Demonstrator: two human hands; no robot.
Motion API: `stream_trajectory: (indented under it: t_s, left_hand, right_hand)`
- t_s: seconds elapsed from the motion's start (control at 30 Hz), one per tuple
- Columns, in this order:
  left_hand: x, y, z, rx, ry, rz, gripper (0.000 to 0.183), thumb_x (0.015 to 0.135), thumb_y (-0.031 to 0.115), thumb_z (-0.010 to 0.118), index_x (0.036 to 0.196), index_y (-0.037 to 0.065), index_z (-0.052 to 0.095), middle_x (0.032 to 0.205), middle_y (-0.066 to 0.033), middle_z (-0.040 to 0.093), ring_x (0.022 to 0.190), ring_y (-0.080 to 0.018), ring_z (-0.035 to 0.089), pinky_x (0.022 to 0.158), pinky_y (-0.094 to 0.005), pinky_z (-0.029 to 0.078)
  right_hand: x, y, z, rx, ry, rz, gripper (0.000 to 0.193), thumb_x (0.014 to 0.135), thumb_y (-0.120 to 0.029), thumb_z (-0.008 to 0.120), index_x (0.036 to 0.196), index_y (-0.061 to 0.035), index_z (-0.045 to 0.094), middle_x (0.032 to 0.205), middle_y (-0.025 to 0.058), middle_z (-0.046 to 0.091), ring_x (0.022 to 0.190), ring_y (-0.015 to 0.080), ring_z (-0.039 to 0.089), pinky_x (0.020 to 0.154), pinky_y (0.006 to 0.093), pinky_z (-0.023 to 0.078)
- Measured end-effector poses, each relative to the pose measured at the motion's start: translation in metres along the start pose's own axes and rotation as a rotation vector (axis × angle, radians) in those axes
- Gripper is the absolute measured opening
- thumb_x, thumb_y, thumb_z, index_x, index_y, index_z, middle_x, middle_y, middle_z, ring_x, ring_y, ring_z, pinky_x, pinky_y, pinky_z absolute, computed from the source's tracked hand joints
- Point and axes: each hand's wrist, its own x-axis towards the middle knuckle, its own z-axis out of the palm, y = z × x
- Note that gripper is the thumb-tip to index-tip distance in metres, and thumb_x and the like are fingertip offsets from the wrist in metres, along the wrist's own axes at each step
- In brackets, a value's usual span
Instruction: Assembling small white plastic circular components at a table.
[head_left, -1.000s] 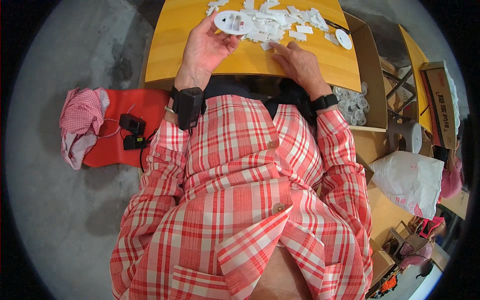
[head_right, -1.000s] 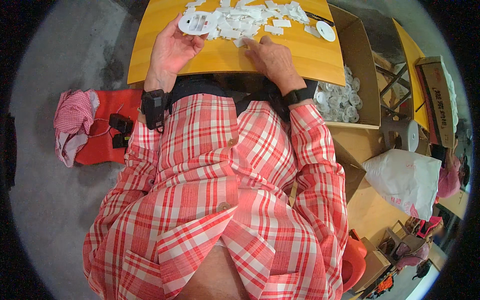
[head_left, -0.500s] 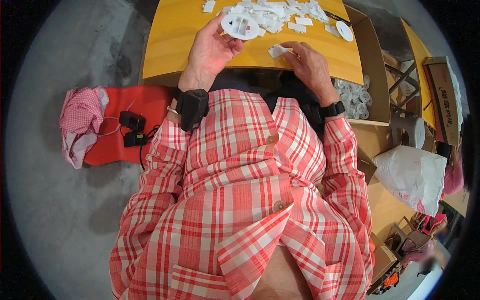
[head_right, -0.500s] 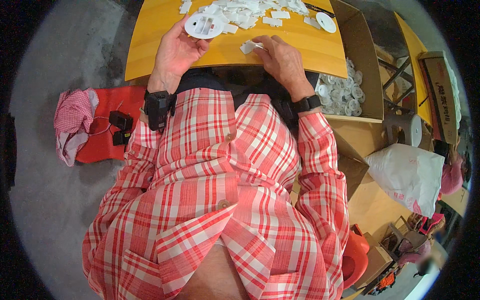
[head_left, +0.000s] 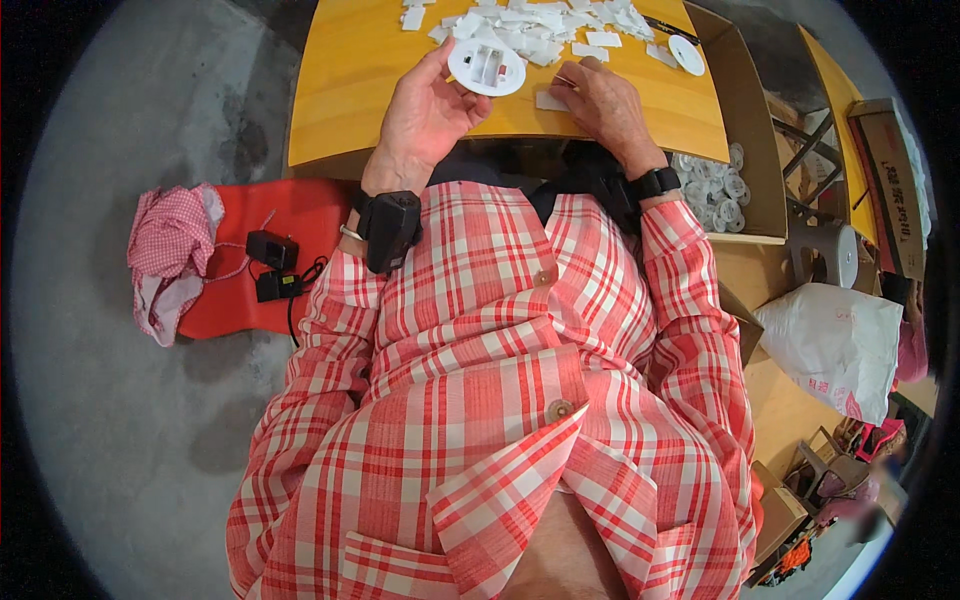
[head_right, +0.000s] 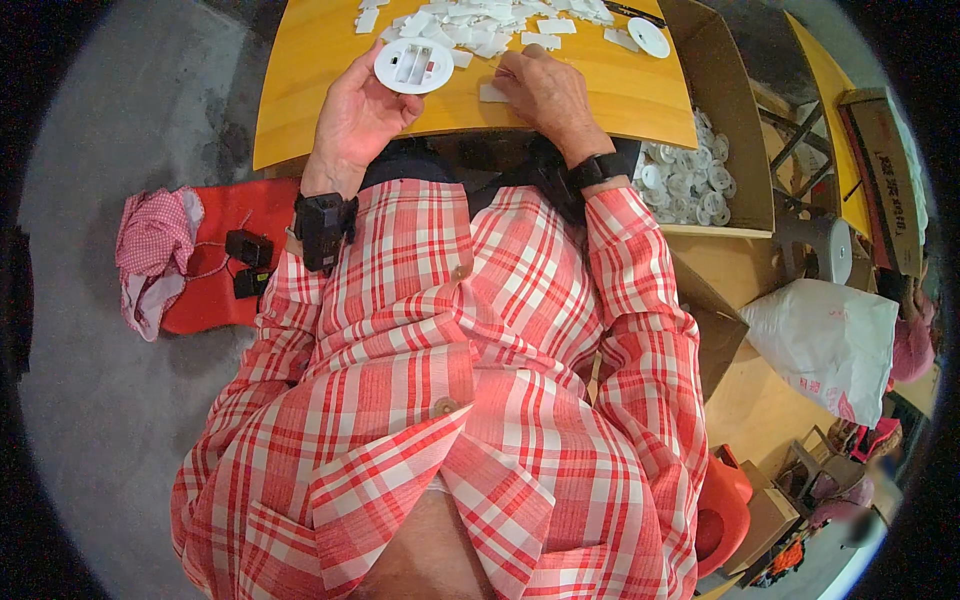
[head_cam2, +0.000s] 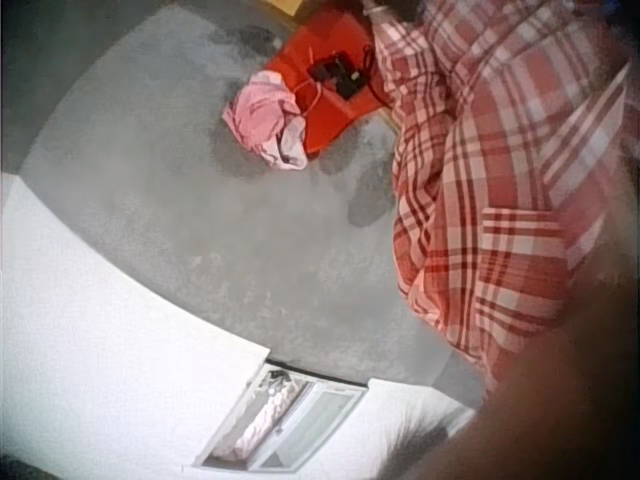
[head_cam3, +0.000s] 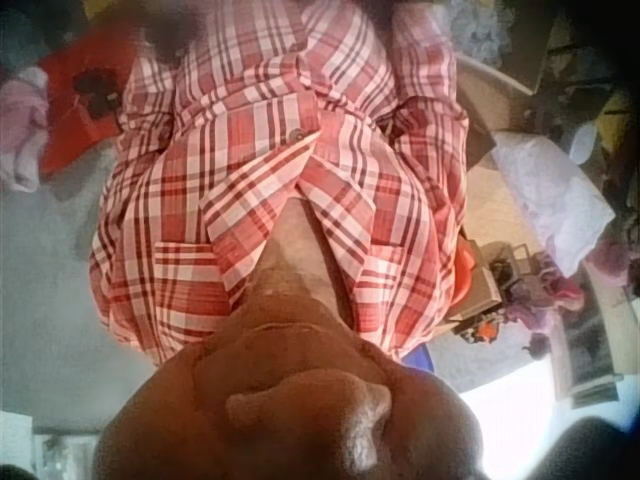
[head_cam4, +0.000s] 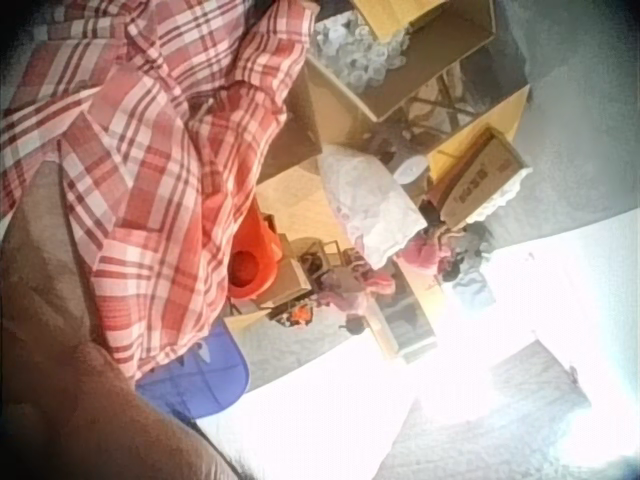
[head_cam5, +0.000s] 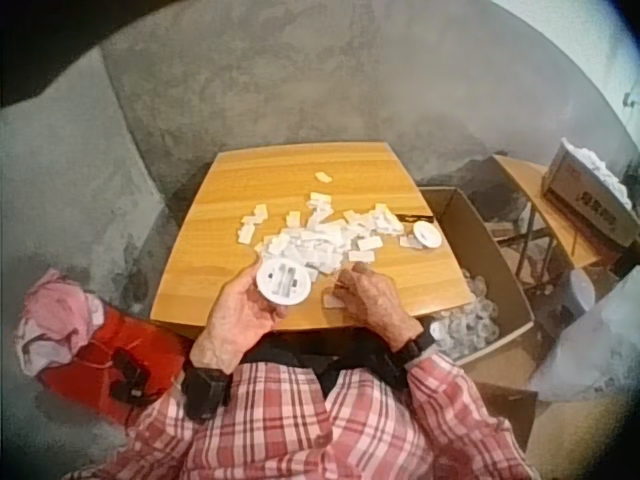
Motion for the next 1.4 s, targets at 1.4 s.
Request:
stream_trajectory:
  t_s: [1.4]
  left_hand:
    - [-0.004,0.010,0.004,-0.102,-0.191,-0.148,0.034,0.094,0.035,0.047,0.117,0.011,0.054,0.108,-0.0032,0.062,0.092,-0.0174,0.055,0.067,-0.0302,0.044]
  right_hand:
    - [-0.007,-0.060,-0.062,1.234,-0.309,0.438,0.027,0.091,-0.031,0.055,0.106,-0.0083,0.058,0.071,-0.0093,0.043,0.057,0.0005,0.029,0.048,0.0187,0.021]
